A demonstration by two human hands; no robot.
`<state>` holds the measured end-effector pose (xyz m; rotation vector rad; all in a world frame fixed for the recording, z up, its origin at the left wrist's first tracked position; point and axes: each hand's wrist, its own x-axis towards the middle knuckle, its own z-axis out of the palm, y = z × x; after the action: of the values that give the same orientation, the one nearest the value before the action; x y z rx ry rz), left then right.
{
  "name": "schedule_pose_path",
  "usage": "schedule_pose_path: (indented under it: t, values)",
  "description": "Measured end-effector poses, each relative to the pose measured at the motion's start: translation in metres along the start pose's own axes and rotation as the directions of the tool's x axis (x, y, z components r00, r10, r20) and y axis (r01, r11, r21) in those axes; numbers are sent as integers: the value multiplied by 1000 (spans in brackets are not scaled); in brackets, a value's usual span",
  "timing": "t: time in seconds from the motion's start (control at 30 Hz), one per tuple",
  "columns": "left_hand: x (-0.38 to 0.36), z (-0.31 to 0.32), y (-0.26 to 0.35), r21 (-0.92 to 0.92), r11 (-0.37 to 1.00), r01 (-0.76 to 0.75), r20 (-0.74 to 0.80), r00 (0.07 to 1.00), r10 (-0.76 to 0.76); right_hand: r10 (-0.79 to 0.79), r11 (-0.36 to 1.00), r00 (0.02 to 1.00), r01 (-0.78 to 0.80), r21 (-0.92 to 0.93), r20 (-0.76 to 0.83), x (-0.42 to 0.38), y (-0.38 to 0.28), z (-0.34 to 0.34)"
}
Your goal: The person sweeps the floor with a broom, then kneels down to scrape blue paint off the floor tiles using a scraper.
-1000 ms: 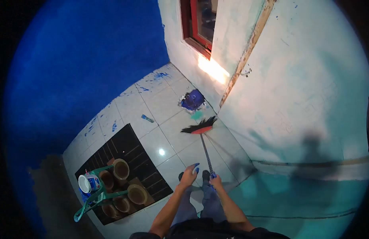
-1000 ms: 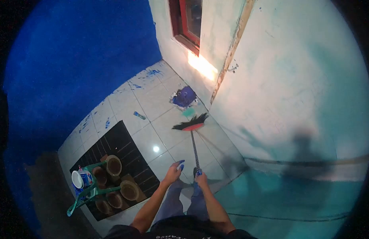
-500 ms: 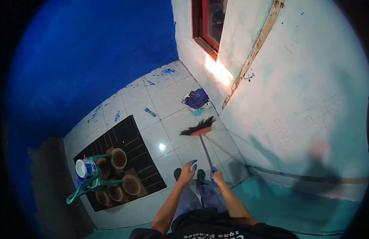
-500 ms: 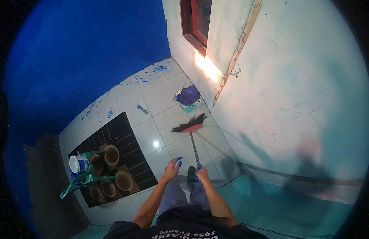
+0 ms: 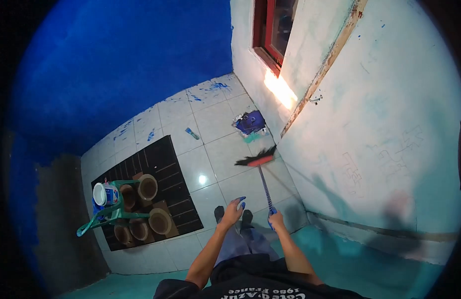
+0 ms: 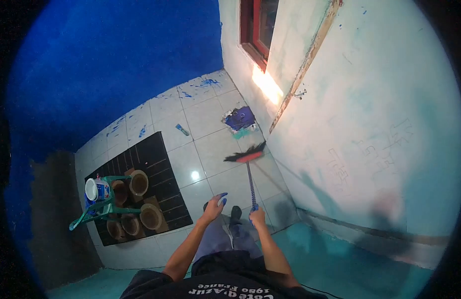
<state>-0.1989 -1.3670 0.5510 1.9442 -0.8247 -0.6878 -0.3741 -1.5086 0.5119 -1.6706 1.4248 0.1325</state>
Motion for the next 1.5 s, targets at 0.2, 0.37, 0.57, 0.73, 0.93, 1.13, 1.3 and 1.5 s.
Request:
schedule_pose_path:
  t: [0.2, 0.37, 0.57, 0.73, 0.93, 1.13, 1.3, 1.5]
  values:
    - [-16, -9, -4, 27, 998, 52, -5, 999, -52, -28, 671, 910, -291, 682, 415, 73, 26, 4]
    - [-16, -18, -3, 9, 1000, 20, -65, 998, -19, -333, 913, 940, 302, -273, -73, -48, -62, -56]
    - [-15, -39, 10, 32, 999, 22, -98, 995, -18, -362, 931, 931, 364, 35, -53, -54, -85, -59]
    - [-21, -63, -3, -103, 978, 183, -98, 976, -193, -481, 866, 861, 496, -65, 163, -46, -105, -13]
    - [-41, -95, -70, -89, 969, 231, -312, 917, -248, -410, 742, 777, 589, -321, 477, -18, -197, 71]
    - [-27, -165, -92, -51, 947, 316, -425, 852, -307, -290, 527, 759, 635, -565, 582, 41, -258, 162]
    - [2, -183, -109, -136, 950, 280, -503, 807, -310, -214, 503, 824, 554, -663, 525, 88, -256, 66]
    - [62, -178, -107, -187, 945, 267, -335, 887, -317, -314, 478, 844, 536, -696, 434, 70, -264, -34]
